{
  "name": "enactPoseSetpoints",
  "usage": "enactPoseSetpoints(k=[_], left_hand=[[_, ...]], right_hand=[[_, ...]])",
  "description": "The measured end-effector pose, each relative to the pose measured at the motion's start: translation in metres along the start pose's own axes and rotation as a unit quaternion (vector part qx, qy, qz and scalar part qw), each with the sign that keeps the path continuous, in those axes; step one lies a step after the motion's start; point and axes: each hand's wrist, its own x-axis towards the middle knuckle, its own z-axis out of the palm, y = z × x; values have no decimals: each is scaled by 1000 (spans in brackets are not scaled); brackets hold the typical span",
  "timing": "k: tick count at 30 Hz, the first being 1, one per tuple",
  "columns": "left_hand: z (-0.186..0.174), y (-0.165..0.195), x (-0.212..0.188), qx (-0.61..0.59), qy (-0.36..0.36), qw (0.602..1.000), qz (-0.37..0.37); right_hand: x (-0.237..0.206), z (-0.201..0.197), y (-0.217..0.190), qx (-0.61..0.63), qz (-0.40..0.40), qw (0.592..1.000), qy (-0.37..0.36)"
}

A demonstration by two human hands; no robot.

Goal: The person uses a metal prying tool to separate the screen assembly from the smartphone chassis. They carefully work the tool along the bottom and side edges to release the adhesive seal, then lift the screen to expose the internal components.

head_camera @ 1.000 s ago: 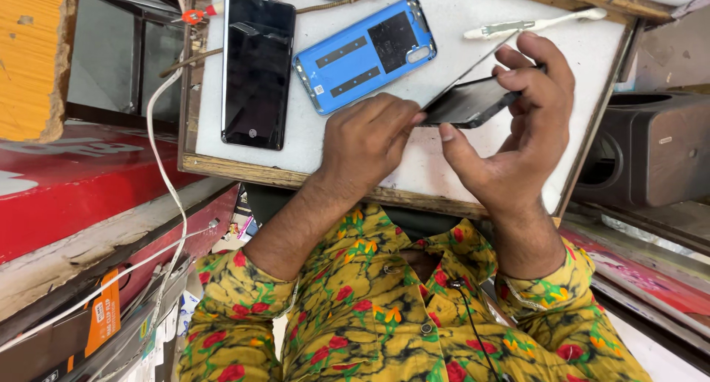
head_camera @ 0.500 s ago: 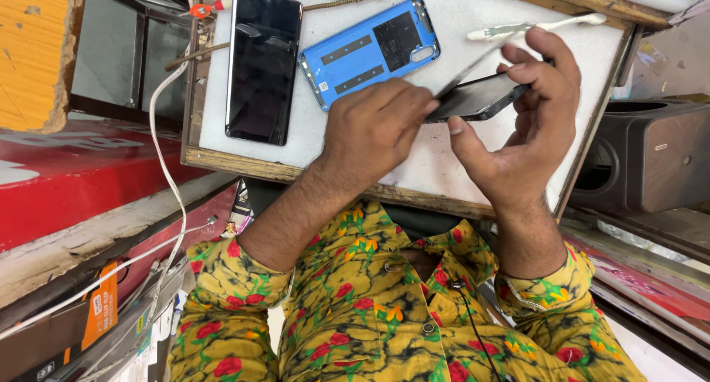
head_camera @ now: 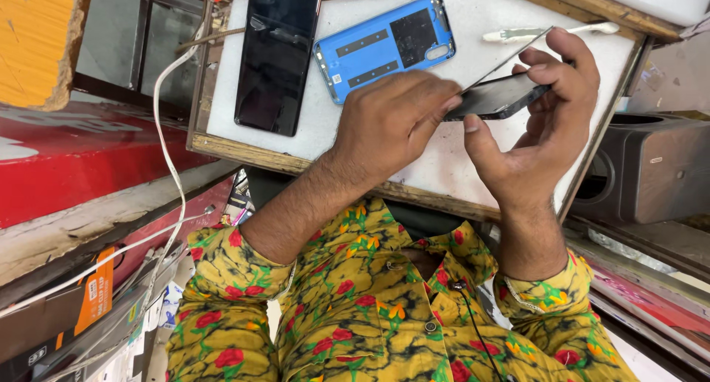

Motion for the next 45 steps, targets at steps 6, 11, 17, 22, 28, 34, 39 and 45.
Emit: enactPoseSetpoints(k=[6, 11, 17, 22, 28, 34, 39, 45], left_hand=[[0, -13, -11, 19, -37, 999, -10], [-4, -13, -11, 45, -52, 997, -15], [-5, -3, 0, -20, 5, 1000, 6], [4, -7, -2, 6, -15, 1000, -5], [2, -11, -8, 52, -40, 998, -3], [3, -1, -4, 13, -1, 1000, -2], [9, -4, 1, 18, -12, 1000, 6], [6, -2, -5, 40, -31, 999, -9]], right_hand=[[1, -1, 4, -14, -14, 1000, -16], [3, 3, 2, 0, -13, 1000, -19], [2, 0, 4, 0, -24, 1000, -16], [3, -8, 9, 27, 3, 1000, -13], [6, -5, 10, 6, -24, 999, -24], [2, -8, 11, 14, -17, 1000, -17], [5, -12, 18, 8, -24, 1000, -12], [9, -9, 15, -7, -47, 999, -18]])
